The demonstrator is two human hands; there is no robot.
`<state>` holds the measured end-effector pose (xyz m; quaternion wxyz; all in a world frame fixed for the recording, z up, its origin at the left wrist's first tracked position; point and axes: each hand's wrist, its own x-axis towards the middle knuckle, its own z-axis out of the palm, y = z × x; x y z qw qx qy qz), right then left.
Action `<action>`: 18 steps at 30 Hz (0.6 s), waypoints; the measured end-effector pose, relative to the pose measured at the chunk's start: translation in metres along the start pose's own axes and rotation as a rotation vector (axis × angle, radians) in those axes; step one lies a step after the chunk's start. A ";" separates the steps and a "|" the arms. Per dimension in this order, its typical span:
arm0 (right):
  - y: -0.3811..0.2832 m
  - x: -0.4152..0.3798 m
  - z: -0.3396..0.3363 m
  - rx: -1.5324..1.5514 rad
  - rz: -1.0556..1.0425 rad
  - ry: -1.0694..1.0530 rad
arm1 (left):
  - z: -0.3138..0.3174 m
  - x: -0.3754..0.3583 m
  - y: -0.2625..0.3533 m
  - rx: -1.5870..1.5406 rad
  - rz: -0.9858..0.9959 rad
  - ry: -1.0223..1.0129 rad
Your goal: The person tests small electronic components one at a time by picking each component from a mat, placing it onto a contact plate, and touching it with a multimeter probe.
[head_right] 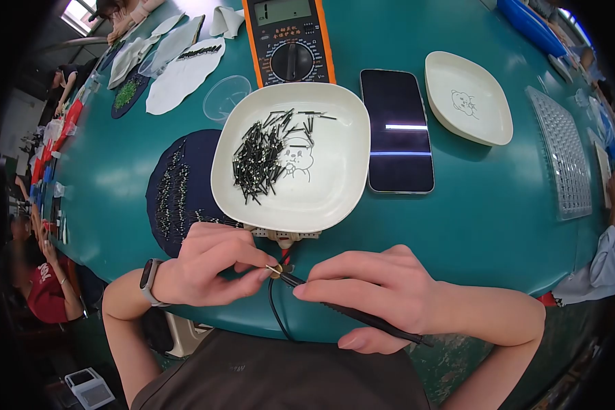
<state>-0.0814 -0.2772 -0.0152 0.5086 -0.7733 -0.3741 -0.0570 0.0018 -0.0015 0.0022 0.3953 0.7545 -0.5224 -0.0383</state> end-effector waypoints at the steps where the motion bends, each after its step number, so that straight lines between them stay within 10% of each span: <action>1: 0.000 0.000 0.000 -0.002 -0.006 0.003 | 0.000 0.001 0.000 0.002 0.000 0.000; 18: 0.005 0.003 0.008 0.085 -0.094 0.123 | -0.011 -0.001 0.012 0.220 0.079 0.111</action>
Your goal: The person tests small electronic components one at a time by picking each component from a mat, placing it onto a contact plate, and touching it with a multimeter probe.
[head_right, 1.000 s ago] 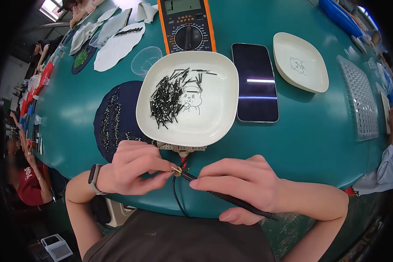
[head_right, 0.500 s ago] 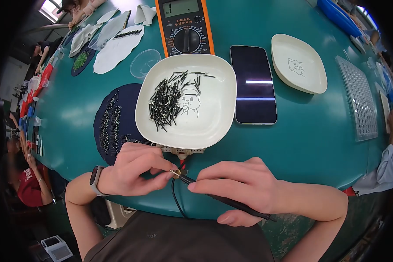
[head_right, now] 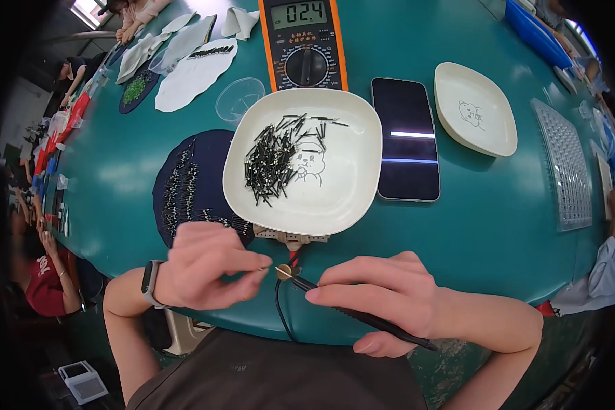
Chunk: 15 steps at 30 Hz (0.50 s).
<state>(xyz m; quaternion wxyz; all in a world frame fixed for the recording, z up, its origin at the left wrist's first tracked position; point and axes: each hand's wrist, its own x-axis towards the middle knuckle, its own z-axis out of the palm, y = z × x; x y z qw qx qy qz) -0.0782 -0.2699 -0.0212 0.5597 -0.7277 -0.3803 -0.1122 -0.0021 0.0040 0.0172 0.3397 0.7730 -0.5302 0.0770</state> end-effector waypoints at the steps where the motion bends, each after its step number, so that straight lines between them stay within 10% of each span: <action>1: 0.000 0.000 0.001 0.003 0.000 0.010 | -0.008 -0.001 -0.002 0.038 -0.073 0.043; 5: -0.001 0.001 0.000 0.019 0.017 0.000 | -0.057 0.011 -0.018 0.274 -0.358 0.014; 15: 0.000 0.005 -0.002 -0.018 0.017 -0.021 | -0.068 -0.010 -0.010 0.627 -0.367 -0.432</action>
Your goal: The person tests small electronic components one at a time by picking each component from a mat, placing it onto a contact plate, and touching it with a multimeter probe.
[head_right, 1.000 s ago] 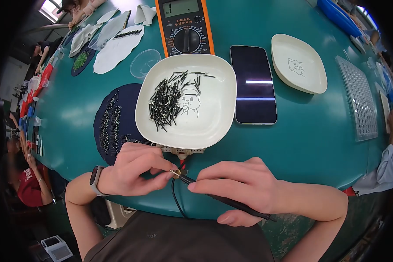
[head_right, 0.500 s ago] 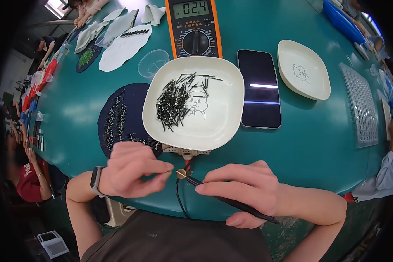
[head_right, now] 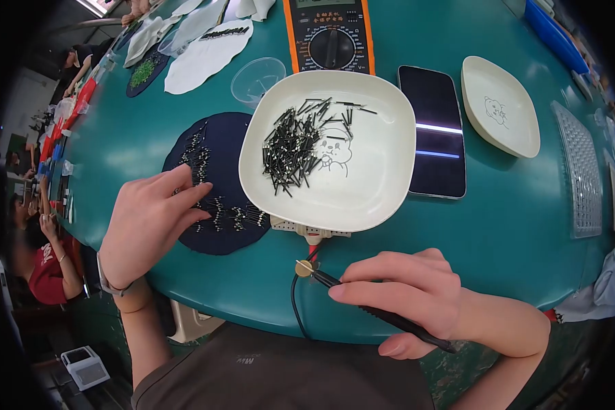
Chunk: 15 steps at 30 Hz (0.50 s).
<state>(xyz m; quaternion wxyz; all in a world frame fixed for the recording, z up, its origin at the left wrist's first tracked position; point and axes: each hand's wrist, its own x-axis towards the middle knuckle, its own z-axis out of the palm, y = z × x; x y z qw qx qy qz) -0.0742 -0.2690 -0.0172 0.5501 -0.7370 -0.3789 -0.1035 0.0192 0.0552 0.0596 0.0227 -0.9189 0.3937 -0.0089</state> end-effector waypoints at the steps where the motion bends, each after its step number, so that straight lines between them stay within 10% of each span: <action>1: 0.000 0.000 0.000 -0.003 0.001 -0.002 | 0.001 0.000 0.000 0.004 0.002 -0.009; 15: 0.000 0.000 0.000 0.012 0.018 0.004 | 0.012 -0.002 0.025 0.313 0.034 -0.043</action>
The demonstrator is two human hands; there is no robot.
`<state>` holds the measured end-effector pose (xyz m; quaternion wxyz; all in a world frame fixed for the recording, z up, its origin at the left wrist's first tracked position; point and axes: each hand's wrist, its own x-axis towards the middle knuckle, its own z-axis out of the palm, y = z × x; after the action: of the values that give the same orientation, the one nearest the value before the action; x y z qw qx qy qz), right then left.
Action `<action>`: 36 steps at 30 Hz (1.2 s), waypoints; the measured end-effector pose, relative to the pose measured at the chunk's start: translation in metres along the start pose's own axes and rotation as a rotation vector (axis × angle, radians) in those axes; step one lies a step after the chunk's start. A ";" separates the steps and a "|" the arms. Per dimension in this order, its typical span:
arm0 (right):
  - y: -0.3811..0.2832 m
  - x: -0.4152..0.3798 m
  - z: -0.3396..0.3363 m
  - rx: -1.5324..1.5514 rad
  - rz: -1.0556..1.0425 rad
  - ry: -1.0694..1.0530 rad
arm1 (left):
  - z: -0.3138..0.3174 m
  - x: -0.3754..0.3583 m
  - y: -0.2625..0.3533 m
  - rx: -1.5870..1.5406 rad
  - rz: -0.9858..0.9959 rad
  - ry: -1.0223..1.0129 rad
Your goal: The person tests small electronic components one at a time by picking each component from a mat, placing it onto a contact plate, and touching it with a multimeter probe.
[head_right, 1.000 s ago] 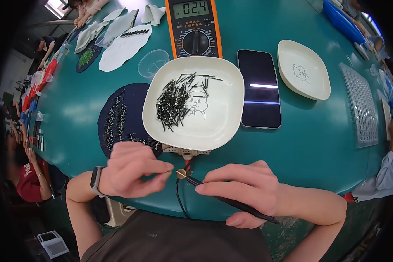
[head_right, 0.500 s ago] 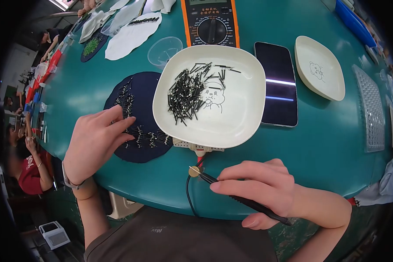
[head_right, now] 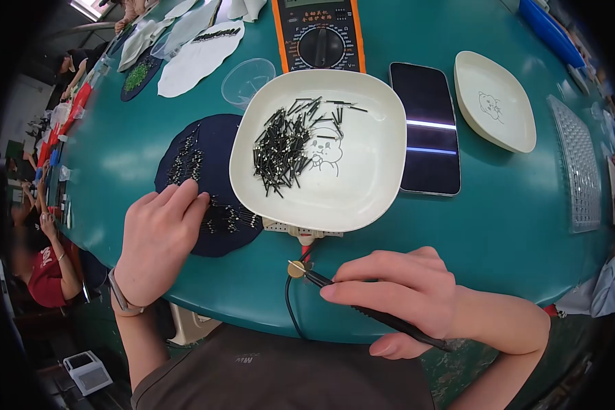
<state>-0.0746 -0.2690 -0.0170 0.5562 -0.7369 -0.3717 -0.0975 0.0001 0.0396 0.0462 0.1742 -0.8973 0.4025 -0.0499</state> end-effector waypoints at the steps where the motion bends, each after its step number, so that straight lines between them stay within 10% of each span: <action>1: 0.000 0.000 0.001 0.006 -0.004 0.005 | 0.001 0.001 -0.001 -0.001 -0.008 0.004; 24: -0.004 -0.001 -0.003 -0.031 0.010 -0.047 | 0.035 0.043 -0.049 -0.252 -0.056 0.638; 31: -0.003 -0.004 -0.003 -0.049 0.007 -0.027 | 0.003 0.024 0.008 -1.298 0.169 0.370; 36: -0.001 -0.002 -0.002 -0.058 -0.017 0.002 | 0.023 0.031 0.030 -1.357 0.268 0.302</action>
<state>-0.0765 -0.2715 -0.0166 0.5339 -0.7495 -0.3745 -0.1139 0.0047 0.0047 0.0126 -0.4765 -0.7340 0.4714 0.1100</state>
